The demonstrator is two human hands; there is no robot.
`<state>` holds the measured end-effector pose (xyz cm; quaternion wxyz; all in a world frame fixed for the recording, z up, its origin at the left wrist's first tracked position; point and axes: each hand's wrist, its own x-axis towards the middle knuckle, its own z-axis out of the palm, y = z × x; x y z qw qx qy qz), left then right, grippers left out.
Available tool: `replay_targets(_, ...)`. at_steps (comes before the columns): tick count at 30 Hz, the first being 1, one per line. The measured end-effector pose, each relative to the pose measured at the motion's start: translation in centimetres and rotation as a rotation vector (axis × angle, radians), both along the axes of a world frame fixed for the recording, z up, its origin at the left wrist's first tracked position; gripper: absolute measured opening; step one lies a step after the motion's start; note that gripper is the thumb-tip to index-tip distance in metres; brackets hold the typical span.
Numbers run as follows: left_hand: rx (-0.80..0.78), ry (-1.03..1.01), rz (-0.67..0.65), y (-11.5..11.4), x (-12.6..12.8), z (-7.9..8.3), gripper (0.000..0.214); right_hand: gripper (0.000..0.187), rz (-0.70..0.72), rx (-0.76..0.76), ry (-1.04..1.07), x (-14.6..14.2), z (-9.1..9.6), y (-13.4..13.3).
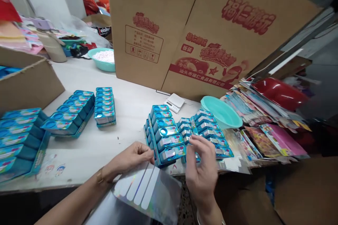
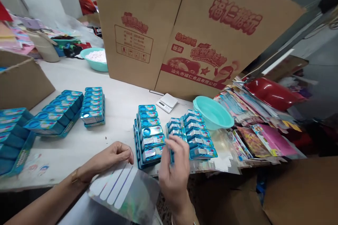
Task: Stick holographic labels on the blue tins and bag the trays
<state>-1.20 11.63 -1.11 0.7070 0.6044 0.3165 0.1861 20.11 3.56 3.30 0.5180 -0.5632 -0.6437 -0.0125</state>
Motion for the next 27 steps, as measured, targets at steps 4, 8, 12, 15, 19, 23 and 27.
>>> replay_targets(4, 0.060, 0.065, -0.032, -1.7, -2.1, 4.4, 0.032, 0.028, 0.322, -0.176, -0.054, -1.9, 0.4, -4.4)
replay_targets(8, 0.145, 0.104, -0.046, -3.0, -2.4, 5.6, 0.020, 0.024, 0.357, -0.179, -0.180, -3.6, -0.6, -5.7)
replay_targets(12, 0.106, 0.062, -0.011, -3.8, -1.8, 5.4, 0.021, 0.041, 0.293, 0.032, -0.293, -3.6, -1.7, -6.1)
replay_targets(15, 0.049, 0.036, 0.022, -4.2, -1.6, 5.6, 0.023, 0.053, 0.275, 0.113, -0.350, -3.0, -2.3, -6.7)
replay_targets(19, 0.035, 0.025, 0.043, -4.5, -1.5, 6.0, 0.023, 0.058, 0.255, 0.132, -0.309, -3.0, -2.6, -7.2)
replay_targets(23, 0.048, 0.009, 0.052, -4.6, -1.5, 6.3, 0.024, 0.053, 0.203, 0.093, -0.206, -3.5, -2.2, -7.1)
replay_targets(27, 0.049, -0.006, 0.065, -4.4, -1.6, 6.3, 0.025, 0.056, 0.216, 0.131, -0.276, -3.3, -2.4, -7.0)
